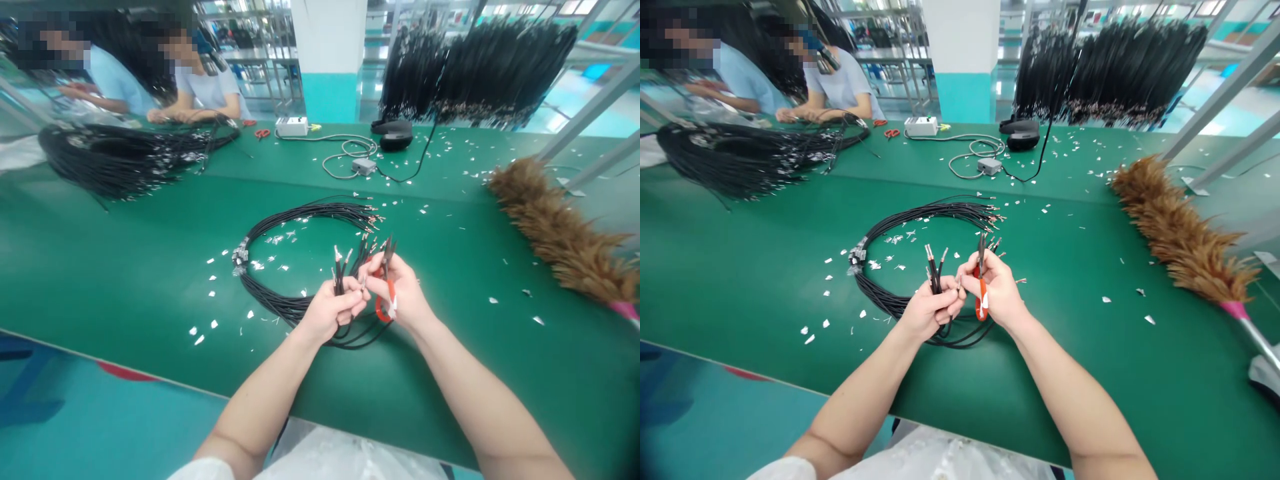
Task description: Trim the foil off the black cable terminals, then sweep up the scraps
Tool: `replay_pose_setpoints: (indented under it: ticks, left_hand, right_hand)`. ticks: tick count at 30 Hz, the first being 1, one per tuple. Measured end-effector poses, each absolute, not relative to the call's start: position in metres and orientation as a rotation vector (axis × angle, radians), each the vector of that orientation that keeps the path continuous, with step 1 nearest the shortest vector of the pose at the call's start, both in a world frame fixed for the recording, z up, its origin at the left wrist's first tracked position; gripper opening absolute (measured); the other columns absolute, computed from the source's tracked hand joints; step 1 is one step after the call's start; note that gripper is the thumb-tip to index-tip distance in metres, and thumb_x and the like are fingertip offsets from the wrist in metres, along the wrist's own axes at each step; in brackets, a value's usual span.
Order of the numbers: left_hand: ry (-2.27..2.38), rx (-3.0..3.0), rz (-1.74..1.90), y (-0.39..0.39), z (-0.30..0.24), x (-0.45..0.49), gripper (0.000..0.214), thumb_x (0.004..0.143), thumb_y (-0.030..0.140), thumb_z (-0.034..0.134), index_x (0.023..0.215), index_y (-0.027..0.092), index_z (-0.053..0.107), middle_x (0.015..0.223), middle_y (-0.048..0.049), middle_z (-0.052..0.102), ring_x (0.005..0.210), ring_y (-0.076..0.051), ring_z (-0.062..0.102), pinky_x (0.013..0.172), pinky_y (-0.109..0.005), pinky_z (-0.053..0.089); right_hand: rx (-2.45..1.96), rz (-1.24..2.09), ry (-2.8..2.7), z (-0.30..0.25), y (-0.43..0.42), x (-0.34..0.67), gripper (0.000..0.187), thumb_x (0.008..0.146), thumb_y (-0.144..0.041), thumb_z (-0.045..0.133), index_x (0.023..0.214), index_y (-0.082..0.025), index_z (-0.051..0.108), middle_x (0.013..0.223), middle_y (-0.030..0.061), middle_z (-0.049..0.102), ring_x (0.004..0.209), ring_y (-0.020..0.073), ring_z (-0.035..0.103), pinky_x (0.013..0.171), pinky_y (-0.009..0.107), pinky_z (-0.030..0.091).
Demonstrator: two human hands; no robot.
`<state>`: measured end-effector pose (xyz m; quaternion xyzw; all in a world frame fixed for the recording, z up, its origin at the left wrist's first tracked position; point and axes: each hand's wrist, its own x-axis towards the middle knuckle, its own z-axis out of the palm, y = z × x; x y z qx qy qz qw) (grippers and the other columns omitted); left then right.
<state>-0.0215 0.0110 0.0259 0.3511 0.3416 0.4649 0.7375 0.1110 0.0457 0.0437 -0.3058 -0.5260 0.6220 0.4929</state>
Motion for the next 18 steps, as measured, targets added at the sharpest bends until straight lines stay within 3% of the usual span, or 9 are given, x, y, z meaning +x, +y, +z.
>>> replay_pose_setpoints:
  ticks: [5, 9, 13, 18]
  left_hand:
    - [0.838, 0.740, 1.150, 0.013, 0.024, -0.015, 0.026, 0.064, 0.027, 0.069, 0.070, 0.015, 0.048, 0.053, 0.0033, 0.054, 0.032, -0.001, 0.033, 0.032, -0.015, 0.021]
    - [0.963, 0.744, 1.255, 0.013, 0.020, -0.008, 0.029, 0.060, 0.025, 0.072, 0.068, 0.016, 0.046, 0.044, 0.0090, 0.043, 0.031, -0.002, 0.034, 0.032, -0.016, 0.024]
    - [1.001, 0.790, 1.265, 0.012, 0.018, -0.008, 0.029, 0.060, 0.026, 0.073, 0.066, 0.015, 0.047, 0.043, 0.0090, 0.041, 0.031, -0.002, 0.034, 0.032, -0.016, 0.023]
    - [0.929, 0.817, 1.214, 0.011, 0.022, -0.013, 0.024, 0.061, 0.027, 0.071, 0.066, 0.013, 0.053, 0.054, 0.0034, 0.054, 0.032, -0.001, 0.035, 0.032, -0.017, 0.023]
  right_hand:
    - [-0.932, 1.274, -1.377, 0.040, 0.043, 0.114, 0.019, 0.068, -0.025, 0.065, 0.073, -0.020, 0.048, 0.066, -0.0034, 0.054, 0.056, 0.0097, 0.051, 0.057, 0.025, 0.044]
    - [-1.051, 0.989, -1.497, 0.042, 0.033, 0.118, 0.015, 0.070, -0.023, 0.063, 0.075, -0.021, 0.050, 0.070, -0.0019, 0.056, 0.061, 0.0112, 0.051, 0.061, 0.026, 0.043]
    - [-1.116, 0.720, -1.669, 0.044, 0.025, 0.116, 0.012, 0.070, -0.020, 0.063, 0.076, -0.022, 0.053, 0.072, -0.0009, 0.057, 0.066, 0.0130, 0.052, 0.066, 0.027, 0.043]
    - [-1.064, 0.891, -1.506, 0.038, 0.034, 0.113, 0.008, 0.074, -0.020, 0.056, 0.074, -0.021, 0.048, 0.070, -0.0017, 0.055, 0.063, 0.0115, 0.051, 0.063, 0.026, 0.042]
